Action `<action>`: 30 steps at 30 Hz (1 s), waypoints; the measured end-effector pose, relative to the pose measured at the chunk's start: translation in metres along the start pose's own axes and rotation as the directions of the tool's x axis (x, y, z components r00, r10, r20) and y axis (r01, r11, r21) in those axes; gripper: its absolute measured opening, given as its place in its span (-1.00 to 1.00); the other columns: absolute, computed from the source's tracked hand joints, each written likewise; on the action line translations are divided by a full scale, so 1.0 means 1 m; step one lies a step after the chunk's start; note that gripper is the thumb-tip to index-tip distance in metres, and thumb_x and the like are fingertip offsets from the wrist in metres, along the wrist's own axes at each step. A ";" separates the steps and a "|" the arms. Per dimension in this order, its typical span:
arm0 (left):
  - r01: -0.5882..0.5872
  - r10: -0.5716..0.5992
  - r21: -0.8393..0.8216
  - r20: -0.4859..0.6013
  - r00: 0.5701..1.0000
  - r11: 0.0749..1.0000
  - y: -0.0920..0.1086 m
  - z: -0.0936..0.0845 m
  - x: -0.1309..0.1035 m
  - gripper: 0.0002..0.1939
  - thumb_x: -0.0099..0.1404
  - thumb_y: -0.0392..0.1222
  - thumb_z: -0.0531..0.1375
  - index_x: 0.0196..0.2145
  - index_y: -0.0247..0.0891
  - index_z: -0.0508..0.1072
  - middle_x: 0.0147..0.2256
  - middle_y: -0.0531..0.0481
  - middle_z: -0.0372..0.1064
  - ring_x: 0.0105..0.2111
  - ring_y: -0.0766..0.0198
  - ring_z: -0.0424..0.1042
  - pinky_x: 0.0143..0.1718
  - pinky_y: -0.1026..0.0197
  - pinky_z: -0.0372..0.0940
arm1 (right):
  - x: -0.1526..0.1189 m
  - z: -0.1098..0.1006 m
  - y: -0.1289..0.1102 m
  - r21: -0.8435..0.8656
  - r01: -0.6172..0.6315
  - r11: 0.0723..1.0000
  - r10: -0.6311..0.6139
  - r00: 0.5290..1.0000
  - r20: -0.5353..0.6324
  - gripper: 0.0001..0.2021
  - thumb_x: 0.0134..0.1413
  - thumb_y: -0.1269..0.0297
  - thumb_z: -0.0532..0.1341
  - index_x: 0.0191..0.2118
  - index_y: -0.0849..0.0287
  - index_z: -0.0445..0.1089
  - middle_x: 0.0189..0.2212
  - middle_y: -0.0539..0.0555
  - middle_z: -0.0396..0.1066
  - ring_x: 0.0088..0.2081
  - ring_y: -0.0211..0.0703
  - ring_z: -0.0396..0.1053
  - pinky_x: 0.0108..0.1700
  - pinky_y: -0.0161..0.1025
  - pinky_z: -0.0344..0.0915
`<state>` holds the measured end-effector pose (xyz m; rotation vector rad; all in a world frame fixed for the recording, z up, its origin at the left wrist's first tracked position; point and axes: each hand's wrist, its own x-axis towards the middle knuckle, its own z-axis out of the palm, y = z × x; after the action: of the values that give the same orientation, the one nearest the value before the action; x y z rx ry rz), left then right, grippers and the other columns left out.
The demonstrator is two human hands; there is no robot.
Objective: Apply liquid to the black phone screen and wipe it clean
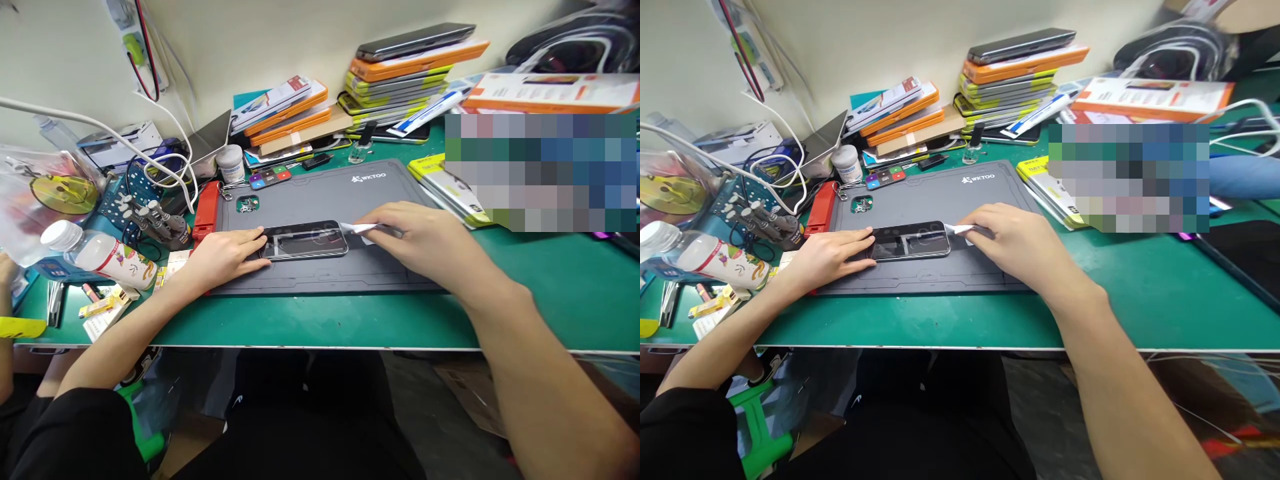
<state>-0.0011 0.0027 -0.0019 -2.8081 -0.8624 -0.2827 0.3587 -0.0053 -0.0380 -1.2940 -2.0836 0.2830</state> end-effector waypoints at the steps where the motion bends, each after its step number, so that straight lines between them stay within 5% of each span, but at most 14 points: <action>1: -0.006 0.006 0.008 0.000 1.000 1.000 0.000 -0.001 0.001 -0.54 0.60 0.08 0.17 0.17 -0.33 0.58 0.28 -0.24 0.46 0.20 0.04 0.58 0.24 -0.01 0.51 | 0.000 0.000 0.000 -0.002 0.002 1.000 -0.002 1.000 0.000 -0.71 0.38 0.09 0.12 -0.22 0.05 0.56 -0.13 0.18 0.66 -0.02 0.19 0.58 -0.02 0.09 0.45; 11: -0.110 0.105 0.055 0.091 0.990 0.992 -0.004 -0.006 0.008 -0.59 0.63 -0.01 0.12 0.22 -0.32 0.51 0.39 -0.15 0.35 0.41 0.04 0.32 0.47 -0.09 0.30 | -0.001 0.002 0.005 -0.021 0.015 1.000 -0.015 1.000 0.026 -0.75 0.37 0.15 0.13 -0.19 0.05 0.55 -0.12 0.17 0.64 -0.03 0.12 0.56 -0.03 0.01 0.41; 20: -0.154 0.154 0.006 0.033 0.988 0.988 -0.008 -0.002 0.007 -0.65 0.63 -0.07 0.12 0.20 -0.21 0.55 0.46 -0.03 0.23 0.51 0.01 0.15 0.49 -0.15 0.25 | -0.001 0.006 0.008 -0.023 0.028 0.999 -0.027 0.999 0.033 -0.74 0.40 0.12 0.10 -0.21 0.06 0.51 -0.13 0.17 0.60 -0.04 0.12 0.53 -0.04 -0.01 0.39; 30: -0.252 0.251 -0.005 -0.044 0.967 0.968 -0.011 -0.005 0.009 -0.71 0.62 -0.15 0.14 0.12 -0.12 0.63 0.39 -0.01 0.36 0.44 0.00 0.29 0.35 -0.14 0.40 | -0.001 0.009 0.014 0.002 0.042 0.999 -0.042 0.998 0.050 -0.75 0.43 0.12 0.11 -0.18 0.09 0.48 -0.13 0.16 0.58 -0.04 0.07 0.49 0.02 -0.02 0.37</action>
<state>-0.0010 0.0154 0.0061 -2.8685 -0.4877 -0.3080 0.3630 0.0022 -0.0523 -1.2530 -2.1499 0.3004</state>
